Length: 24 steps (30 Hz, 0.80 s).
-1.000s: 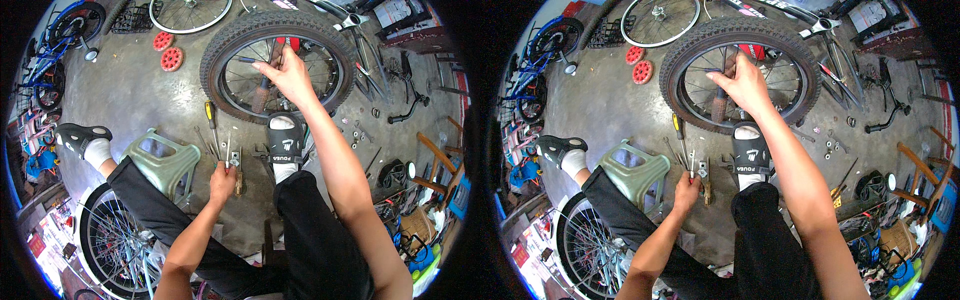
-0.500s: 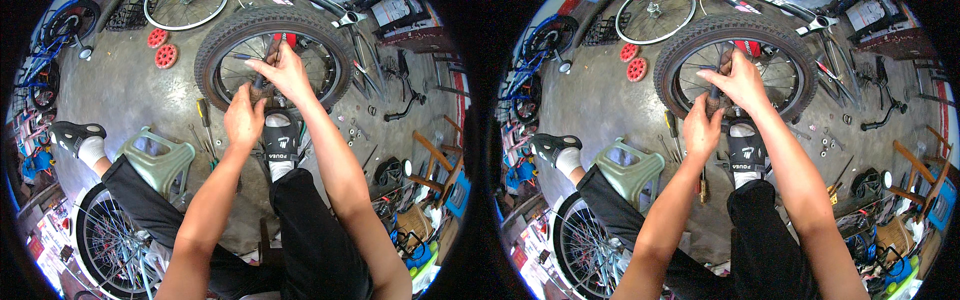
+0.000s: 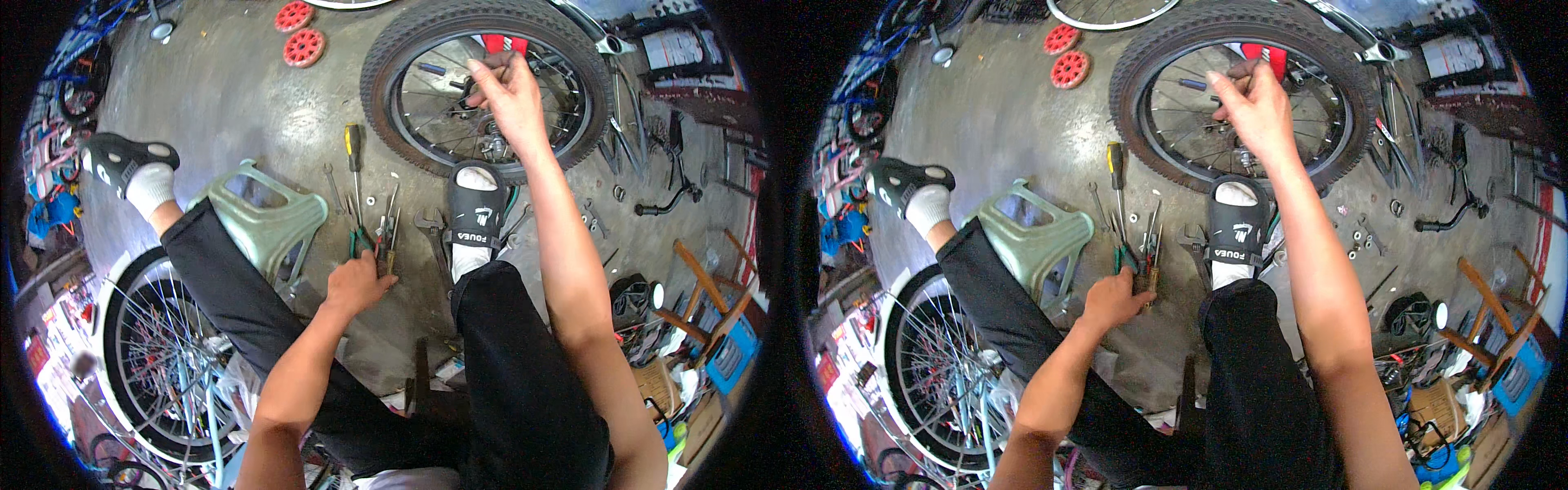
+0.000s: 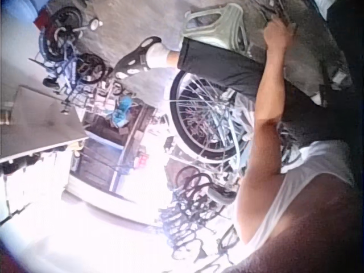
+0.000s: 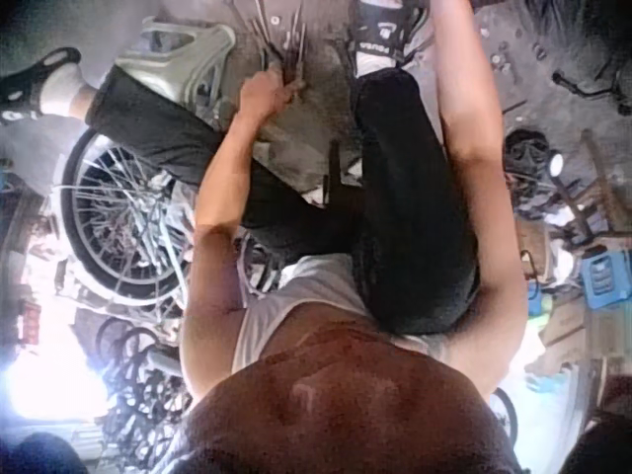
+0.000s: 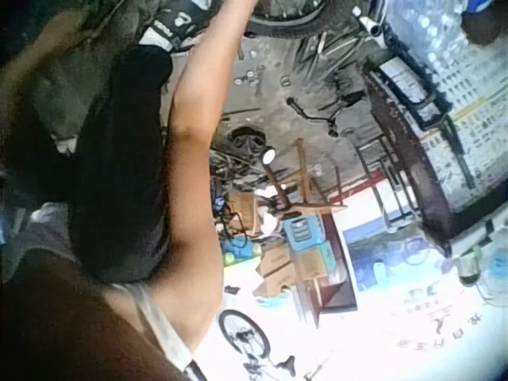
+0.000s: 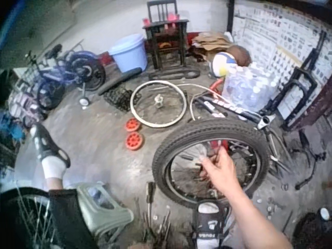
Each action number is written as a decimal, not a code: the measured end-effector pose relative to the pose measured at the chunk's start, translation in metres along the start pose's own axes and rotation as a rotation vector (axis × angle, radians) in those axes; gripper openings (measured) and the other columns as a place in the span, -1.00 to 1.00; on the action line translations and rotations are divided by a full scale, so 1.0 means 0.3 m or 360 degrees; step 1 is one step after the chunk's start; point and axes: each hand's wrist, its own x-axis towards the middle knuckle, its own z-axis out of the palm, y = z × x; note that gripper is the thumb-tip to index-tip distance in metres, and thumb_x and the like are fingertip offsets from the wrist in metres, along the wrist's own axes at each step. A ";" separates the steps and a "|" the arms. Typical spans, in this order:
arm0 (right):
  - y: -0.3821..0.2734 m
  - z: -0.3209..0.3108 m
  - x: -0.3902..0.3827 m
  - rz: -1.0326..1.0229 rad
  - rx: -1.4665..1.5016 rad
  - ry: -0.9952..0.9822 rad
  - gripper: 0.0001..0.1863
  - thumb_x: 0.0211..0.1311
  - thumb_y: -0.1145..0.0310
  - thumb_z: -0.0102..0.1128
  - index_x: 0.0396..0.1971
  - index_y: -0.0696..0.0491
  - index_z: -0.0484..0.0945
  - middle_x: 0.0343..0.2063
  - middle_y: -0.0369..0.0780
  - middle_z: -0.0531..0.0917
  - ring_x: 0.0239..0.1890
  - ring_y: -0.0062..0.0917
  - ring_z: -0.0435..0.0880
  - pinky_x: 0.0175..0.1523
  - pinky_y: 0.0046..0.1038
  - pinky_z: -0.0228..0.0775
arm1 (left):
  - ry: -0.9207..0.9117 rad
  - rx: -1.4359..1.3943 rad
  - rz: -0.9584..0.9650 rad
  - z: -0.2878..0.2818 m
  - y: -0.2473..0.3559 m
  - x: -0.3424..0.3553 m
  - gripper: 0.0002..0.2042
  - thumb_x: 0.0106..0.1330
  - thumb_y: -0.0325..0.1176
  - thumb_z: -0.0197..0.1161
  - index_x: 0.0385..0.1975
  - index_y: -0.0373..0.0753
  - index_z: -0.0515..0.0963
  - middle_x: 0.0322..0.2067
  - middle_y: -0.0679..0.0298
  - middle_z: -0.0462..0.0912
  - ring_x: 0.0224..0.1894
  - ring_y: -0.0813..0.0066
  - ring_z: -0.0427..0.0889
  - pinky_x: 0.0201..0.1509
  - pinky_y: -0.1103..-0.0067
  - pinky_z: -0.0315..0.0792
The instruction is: Loosening and tightening spoke nipples on a bicycle wheel with a screwdriver.
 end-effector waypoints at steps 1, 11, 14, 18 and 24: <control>-0.003 0.004 0.001 0.0003 -0.0030 -0.0009 -0.50 0.33 0.09 0.43 -0.11 0.25 0.51 -0.45 -0.18 0.70 -0.47 -0.52 0.77 -0.33 -0.45 0.54 | -0.0017 0.0054 0.0049 0.001 0.005 0.006 -0.42 0.30 0.12 0.38 -0.05 -0.34 0.47 -0.28 -0.11 0.76 -0.19 -0.13 0.78 -0.12 0.12 0.64; -0.075 -0.017 0.030 0.0340 0.0052 -0.0109 -0.67 0.39 0.20 0.37 -0.18 0.14 0.51 -0.47 -0.25 0.65 -0.48 -0.54 0.72 -0.40 -0.52 0.47 | 0.0517 -0.0357 0.0311 -0.149 0.002 0.007 -0.57 0.38 0.05 0.29 0.02 -0.17 0.58 -0.26 -0.04 0.76 -0.13 -0.13 0.74 -0.09 0.05 0.61; -0.168 -0.025 -0.010 0.0420 0.0063 -0.0088 -0.66 0.41 0.17 0.36 -0.14 0.15 0.54 -0.50 -0.28 0.64 -0.49 -0.55 0.70 -0.41 -0.51 0.46 | 0.0519 -0.0403 0.0292 -0.189 -0.068 -0.049 -0.57 0.38 0.04 0.28 0.03 -0.17 0.60 -0.23 -0.01 0.77 -0.10 -0.10 0.74 -0.05 0.07 0.59; -0.353 -0.092 -0.082 0.0302 0.0163 0.0035 -0.65 0.40 0.18 0.37 -0.11 0.17 0.55 -0.49 -0.28 0.65 -0.48 -0.55 0.66 -0.34 -0.47 0.49 | 0.0545 -0.0706 0.0344 -0.204 -0.108 -0.079 -0.54 0.39 0.03 0.26 0.09 -0.19 0.62 -0.19 0.00 0.78 -0.08 -0.07 0.74 0.02 0.14 0.57; -0.786 -0.377 -0.217 0.0009 -0.0048 0.0087 -0.73 0.32 0.20 0.43 -0.21 0.09 0.64 -0.48 -0.32 0.67 -0.50 -0.60 0.64 -0.35 -0.56 0.41 | 0.0803 -0.0667 0.0488 -0.168 -0.093 -0.001 -0.55 0.35 0.04 0.28 0.03 -0.18 0.67 -0.16 -0.03 0.77 -0.05 -0.09 0.73 0.03 0.12 0.58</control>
